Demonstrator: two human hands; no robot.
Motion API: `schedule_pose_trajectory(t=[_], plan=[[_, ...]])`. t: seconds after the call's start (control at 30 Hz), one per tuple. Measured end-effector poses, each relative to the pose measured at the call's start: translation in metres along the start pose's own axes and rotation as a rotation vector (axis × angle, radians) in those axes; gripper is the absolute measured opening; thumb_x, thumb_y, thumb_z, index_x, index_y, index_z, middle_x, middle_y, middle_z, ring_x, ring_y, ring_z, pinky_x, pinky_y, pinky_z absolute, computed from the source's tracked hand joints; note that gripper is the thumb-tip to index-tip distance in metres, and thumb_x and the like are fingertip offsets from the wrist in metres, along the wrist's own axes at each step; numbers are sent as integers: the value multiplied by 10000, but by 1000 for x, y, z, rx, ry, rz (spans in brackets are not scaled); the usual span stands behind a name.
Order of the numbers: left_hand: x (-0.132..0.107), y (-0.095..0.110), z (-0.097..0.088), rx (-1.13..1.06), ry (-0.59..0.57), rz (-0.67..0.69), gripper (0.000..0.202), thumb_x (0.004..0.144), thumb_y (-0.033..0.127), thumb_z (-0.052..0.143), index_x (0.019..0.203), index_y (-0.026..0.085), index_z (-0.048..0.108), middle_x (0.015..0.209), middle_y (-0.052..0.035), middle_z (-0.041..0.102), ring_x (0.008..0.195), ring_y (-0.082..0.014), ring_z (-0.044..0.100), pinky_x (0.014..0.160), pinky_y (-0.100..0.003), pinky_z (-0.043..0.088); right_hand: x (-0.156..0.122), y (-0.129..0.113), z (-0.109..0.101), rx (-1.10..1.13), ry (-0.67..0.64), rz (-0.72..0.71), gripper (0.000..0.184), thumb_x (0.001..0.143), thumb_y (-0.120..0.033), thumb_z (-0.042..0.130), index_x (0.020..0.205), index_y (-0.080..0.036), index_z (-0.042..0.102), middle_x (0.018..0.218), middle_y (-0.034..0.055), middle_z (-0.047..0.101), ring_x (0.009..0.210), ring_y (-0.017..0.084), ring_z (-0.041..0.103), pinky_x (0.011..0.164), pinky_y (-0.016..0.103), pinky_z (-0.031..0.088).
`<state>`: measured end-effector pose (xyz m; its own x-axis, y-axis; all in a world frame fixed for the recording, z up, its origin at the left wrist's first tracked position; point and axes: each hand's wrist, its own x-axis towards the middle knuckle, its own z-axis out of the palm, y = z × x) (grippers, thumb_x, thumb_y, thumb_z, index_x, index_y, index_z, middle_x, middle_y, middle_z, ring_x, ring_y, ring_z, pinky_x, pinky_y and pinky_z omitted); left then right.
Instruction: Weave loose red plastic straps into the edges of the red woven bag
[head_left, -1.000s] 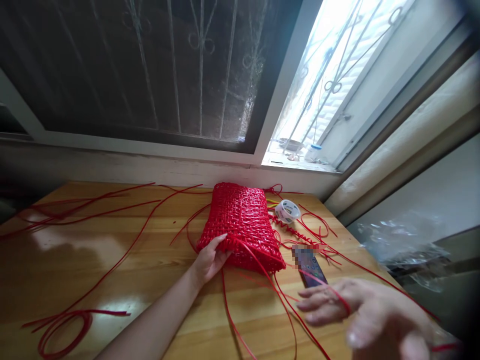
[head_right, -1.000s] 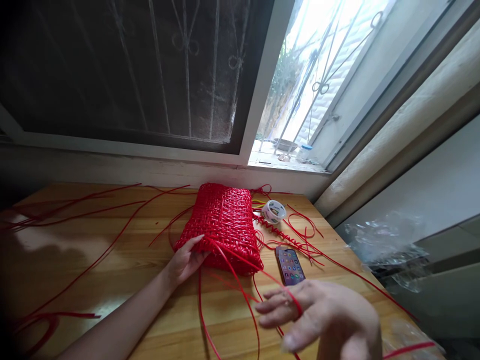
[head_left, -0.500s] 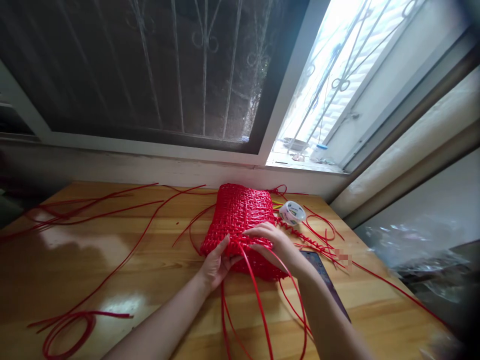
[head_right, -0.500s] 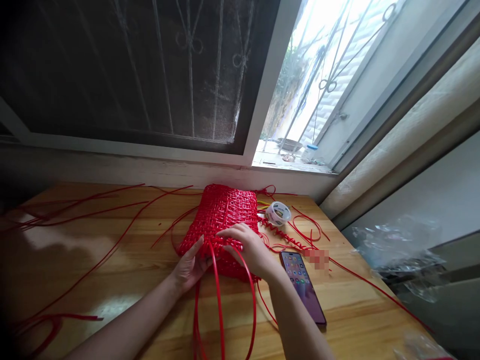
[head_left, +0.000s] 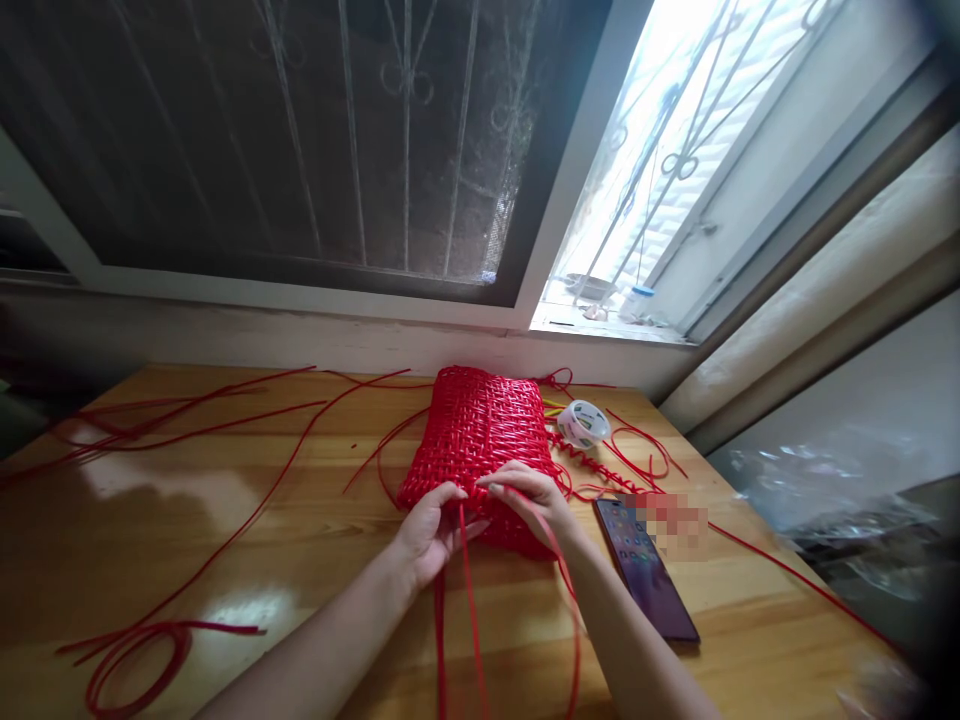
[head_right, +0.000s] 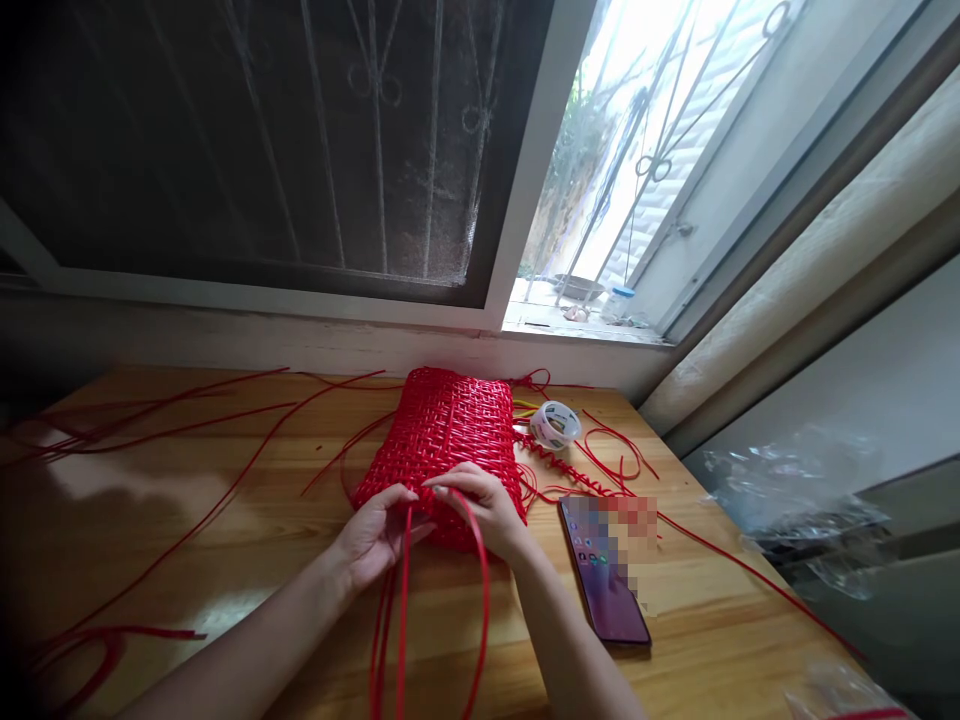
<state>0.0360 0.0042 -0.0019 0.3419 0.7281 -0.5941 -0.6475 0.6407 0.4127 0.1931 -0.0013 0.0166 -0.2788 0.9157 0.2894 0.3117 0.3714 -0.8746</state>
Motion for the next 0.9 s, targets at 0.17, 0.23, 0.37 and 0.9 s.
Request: schedule_pose_trajectory(t=[0.17, 0.23, 0.37, 0.9], plan=[[-9, 6, 1, 218, -48, -176, 44, 664, 150, 548, 622, 164, 539, 566, -6, 612, 506, -139, 597, 332, -163, 372, 0, -4, -5, 106, 137, 122, 238, 795, -360, 506, 866, -195, 664, 771, 22, 624, 738, 134, 551, 691, 251, 434], [-15, 12, 1, 296, -234, -269, 127, 714, 288, 536, 703, 167, 576, 640, -38, 632, 519, -150, 599, 352, -188, 397, 0, -3, -8, 120, 157, 144, 243, 781, -368, 524, 861, -187, 664, 726, 17, 619, 697, 131, 548, 669, 249, 435], [-28, 28, -1, 626, -555, -314, 358, 768, 451, 437, 783, 151, 631, 766, -124, 666, 660, -178, 631, 616, -274, 485, -1, 1, -9, 144, 217, 164, 249, 766, -378, 541, 864, -183, 662, 743, 23, 632, 692, 133, 553, 664, 252, 442], [-40, 66, -35, 1348, -419, 311, 264, 389, -9, 653, 503, 230, 651, 478, 16, 612, 427, -148, 509, 459, -212, 376, -9, -25, 10, 231, 247, 115, 180, 766, -288, 563, 907, -206, 640, 772, 16, 645, 719, 132, 585, 670, 260, 476]])
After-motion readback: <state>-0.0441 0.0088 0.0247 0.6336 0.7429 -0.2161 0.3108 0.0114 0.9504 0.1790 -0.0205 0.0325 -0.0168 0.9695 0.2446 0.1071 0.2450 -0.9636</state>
